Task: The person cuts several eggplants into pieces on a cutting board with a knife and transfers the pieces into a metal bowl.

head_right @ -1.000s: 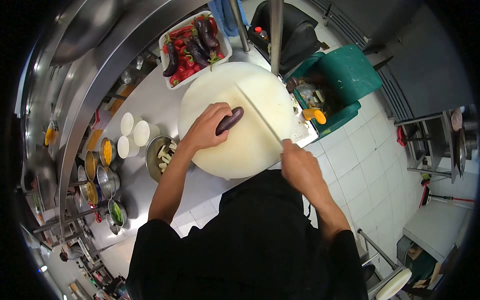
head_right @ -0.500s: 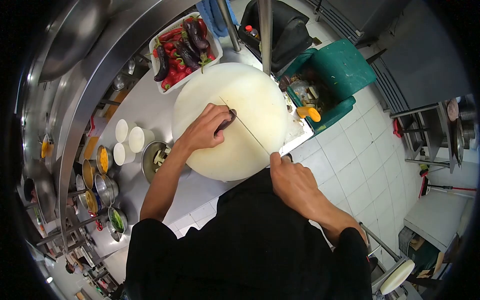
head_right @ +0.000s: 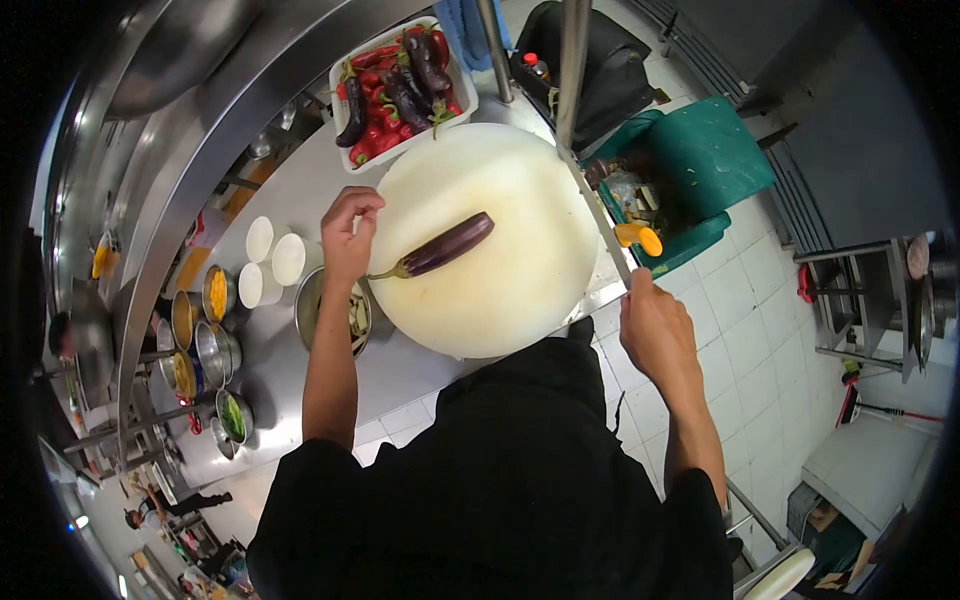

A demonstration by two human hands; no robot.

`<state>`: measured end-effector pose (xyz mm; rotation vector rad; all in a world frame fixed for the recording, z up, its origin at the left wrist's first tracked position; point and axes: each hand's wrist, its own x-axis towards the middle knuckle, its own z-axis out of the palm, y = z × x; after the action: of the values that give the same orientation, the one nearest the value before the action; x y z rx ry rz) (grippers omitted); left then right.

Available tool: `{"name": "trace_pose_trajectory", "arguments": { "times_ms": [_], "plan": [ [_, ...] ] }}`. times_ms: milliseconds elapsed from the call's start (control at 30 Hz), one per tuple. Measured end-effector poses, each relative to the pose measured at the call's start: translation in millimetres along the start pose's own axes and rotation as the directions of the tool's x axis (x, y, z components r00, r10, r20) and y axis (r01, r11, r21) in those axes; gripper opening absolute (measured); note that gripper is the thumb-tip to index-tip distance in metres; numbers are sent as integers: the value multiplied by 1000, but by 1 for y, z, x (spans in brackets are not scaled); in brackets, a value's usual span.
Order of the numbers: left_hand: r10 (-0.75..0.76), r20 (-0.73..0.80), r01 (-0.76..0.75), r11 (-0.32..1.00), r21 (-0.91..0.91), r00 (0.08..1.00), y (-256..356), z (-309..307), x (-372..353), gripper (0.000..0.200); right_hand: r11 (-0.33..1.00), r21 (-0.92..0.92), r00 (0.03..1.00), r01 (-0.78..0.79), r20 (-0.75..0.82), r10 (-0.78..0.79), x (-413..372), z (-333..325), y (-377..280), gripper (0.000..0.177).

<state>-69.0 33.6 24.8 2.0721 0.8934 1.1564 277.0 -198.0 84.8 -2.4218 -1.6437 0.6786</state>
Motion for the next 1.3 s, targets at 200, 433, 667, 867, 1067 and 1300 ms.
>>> {"name": "trace_pose_trajectory", "arguments": {
  "times_ms": [200,433,667,867,1067,1300],
  "plan": [
    [-236,140,227,971,79,962,6,-17,-25,23,933,337,980,127,104,-171,-19,24,2,20],
    [-97,484,6,982,187,869,31,15,-39,46,847,511,953,-146,301,-17,-14,38,25,17],
    [-104,481,-19,970,244,871,27,17,-38,46,770,624,939,-134,328,-102,-17,40,34,14],
    [-136,509,-12,961,276,850,43,13,-28,47,802,548,942,-239,330,55,12,32,65,21],
    [-108,399,-18,954,300,911,44,20,-31,43,852,452,948,-265,285,143,38,35,67,41],
    [103,299,-182,951,251,949,30,58,-43,34,966,253,998,54,28,-63,62,55,8,54]
  ]
}}
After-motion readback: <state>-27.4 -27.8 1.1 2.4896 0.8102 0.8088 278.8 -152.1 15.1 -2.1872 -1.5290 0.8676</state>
